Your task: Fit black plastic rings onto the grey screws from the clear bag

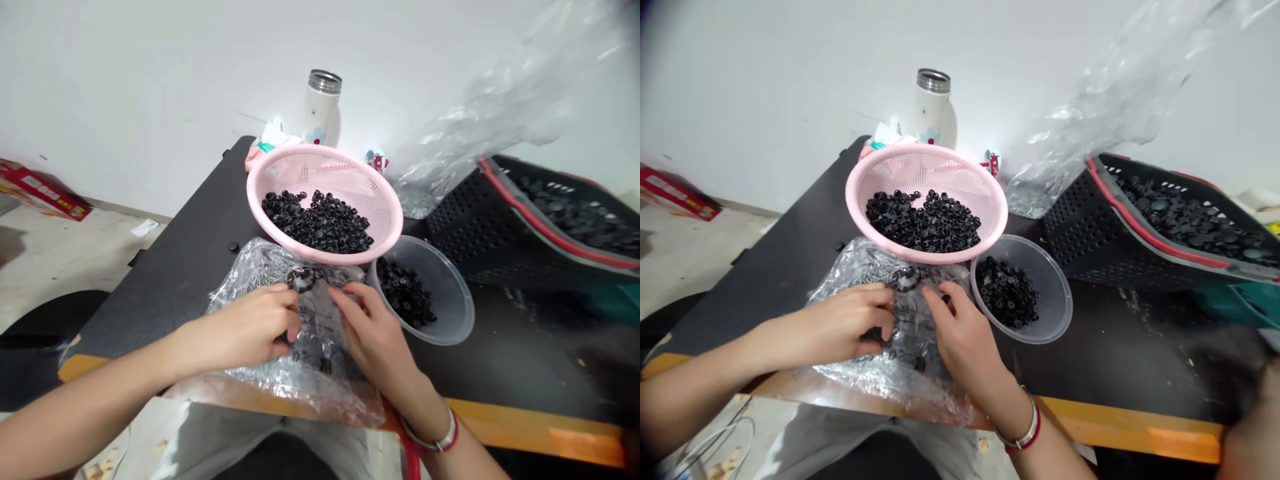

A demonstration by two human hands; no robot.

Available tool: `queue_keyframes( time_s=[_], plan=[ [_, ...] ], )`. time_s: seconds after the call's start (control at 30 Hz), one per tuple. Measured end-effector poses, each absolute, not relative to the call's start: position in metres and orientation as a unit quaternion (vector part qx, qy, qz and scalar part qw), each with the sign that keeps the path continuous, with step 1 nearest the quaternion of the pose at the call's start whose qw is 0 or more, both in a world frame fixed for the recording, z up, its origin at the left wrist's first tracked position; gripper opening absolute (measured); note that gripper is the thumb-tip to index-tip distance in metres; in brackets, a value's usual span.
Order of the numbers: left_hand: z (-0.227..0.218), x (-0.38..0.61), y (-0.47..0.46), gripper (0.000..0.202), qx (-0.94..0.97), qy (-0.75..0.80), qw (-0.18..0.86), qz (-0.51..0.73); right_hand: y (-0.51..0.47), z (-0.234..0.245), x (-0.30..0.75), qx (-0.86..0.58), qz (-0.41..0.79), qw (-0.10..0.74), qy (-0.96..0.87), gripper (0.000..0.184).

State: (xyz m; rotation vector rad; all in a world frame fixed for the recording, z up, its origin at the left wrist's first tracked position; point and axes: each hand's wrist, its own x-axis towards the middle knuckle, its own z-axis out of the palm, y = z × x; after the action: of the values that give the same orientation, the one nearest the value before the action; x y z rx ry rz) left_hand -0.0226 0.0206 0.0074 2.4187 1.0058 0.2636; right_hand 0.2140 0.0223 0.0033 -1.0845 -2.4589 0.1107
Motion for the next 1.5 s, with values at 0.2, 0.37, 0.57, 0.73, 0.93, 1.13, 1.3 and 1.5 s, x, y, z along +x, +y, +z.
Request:
queue_keyframes(
  time_s=[0.2,0.37,0.57,0.73,0.93,1.13,1.3,1.5],
  plan=[
    [0.002,-0.018,0.017,0.012,0.893,0.376,0.214,0.121,0.046,0.027,0.253,-0.489,-0.021,0.278,-0.826,0.029],
    [-0.012,-0.014,0.017,0.012,0.892,0.384,0.179,0.157,0.072,0.019,0.288,-0.575,0.037,0.118,-0.809,0.035],
    [-0.02,-0.014,0.017,0.012,0.889,0.374,0.19,0.186,0.075,0.024,0.288,-0.578,0.129,-0.002,-0.806,0.037],
    [-0.014,-0.015,0.02,0.013,0.866,0.381,0.219,0.237,0.076,0.033,0.281,-0.568,0.175,-0.047,-0.803,0.034],
    [-0.001,-0.016,0.023,0.014,0.8,0.443,0.293,0.28,0.075,0.029,0.283,-0.575,0.116,0.022,-0.809,0.026],
    [0.008,-0.021,0.029,0.012,0.774,0.472,0.325,0.268,0.072,0.027,0.286,-0.595,0.067,0.126,-0.791,0.024],
    [0.005,-0.024,0.032,0.02,0.793,0.465,0.298,0.258,0.054,0.033,0.273,-0.568,0.071,0.352,-0.741,0.02],
    [0.0,-0.027,0.037,0.026,0.803,0.468,0.259,0.263,0.022,0.036,0.235,-0.392,0.18,0.433,-0.791,0.019]
  ],
)
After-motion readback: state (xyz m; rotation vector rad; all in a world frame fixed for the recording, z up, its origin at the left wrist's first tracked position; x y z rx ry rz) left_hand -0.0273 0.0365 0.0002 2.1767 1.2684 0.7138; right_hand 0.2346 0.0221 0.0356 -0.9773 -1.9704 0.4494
